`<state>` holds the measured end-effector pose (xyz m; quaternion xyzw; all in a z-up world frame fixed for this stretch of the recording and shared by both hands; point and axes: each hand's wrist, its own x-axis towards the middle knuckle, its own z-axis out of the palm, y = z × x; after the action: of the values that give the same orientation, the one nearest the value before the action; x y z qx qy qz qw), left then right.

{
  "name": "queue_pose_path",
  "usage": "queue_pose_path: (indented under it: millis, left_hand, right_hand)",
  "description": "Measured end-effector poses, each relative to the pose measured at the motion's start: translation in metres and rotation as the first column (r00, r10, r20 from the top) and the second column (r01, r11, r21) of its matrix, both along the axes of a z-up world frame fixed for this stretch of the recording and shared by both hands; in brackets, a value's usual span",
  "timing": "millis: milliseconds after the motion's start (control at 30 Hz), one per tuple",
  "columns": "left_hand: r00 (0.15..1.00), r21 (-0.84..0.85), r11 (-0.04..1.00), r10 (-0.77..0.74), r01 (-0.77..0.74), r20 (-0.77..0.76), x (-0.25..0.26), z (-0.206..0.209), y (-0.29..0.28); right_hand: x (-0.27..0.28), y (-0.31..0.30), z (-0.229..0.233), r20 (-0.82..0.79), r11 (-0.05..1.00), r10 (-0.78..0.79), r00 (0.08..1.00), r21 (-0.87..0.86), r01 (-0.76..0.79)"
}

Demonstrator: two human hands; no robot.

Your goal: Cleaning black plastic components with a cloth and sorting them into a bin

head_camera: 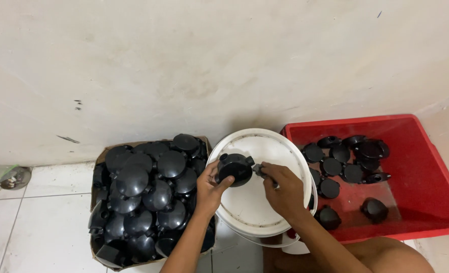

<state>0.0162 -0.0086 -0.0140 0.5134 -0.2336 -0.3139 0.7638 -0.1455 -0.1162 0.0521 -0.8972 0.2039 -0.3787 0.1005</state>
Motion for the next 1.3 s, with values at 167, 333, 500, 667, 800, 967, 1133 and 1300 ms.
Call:
queue_pose_path:
  millis: [167,333,500,667,800,967,1133,1300]
  left_hand:
    - [0.995,-0.043,0.997,-0.070,0.067,-0.074,-0.008,-0.007,0.001]
    - [0.994,0.005,0.994,-0.109,0.110,-0.026,-0.016,-0.008,0.000]
    - [0.999,0.092,0.996,-0.002,0.005,-0.032,-0.030,-0.004,-0.006]
    - [1.000,0.150,0.989,0.000,-0.004,0.029,-0.032,-0.006,-0.012]
    - [0.989,0.018,0.999,0.038,-0.036,-0.140,-0.037,-0.020,-0.017]
    - [0.994,0.101,0.989,-0.104,0.107,-0.040,-0.028,0.011,-0.010]
    - [0.991,0.105,0.985,-0.131,0.134,-0.036,-0.033,0.008,-0.009]
    - [0.983,0.122,0.976,-0.184,0.181,0.014,-0.031,0.006,-0.010]
  right_hand:
    - [0.006,0.001,0.004,0.105,0.450,-0.367,0.924,0.890,0.078]
    - [0.013,0.034,-0.010,-0.157,0.376,-0.163,0.974,0.903,0.208]
    - [0.027,0.056,0.005,-0.304,0.188,-0.149,0.941,0.926,0.329]
    - [0.021,0.045,-0.025,0.024,-0.385,-0.285,0.958,0.913,-0.137]
    - [0.019,0.023,-0.019,-0.056,-0.290,-0.338,0.939,0.956,-0.047]
    - [0.007,-0.019,0.009,0.082,0.005,-0.456,0.886,0.996,-0.089]
    - [-0.006,-0.029,0.038,0.266,-0.072,-0.578,0.772,0.925,-0.372]
    - [-0.015,-0.030,-0.008,0.372,0.577,-0.441,0.817,0.814,-0.059]
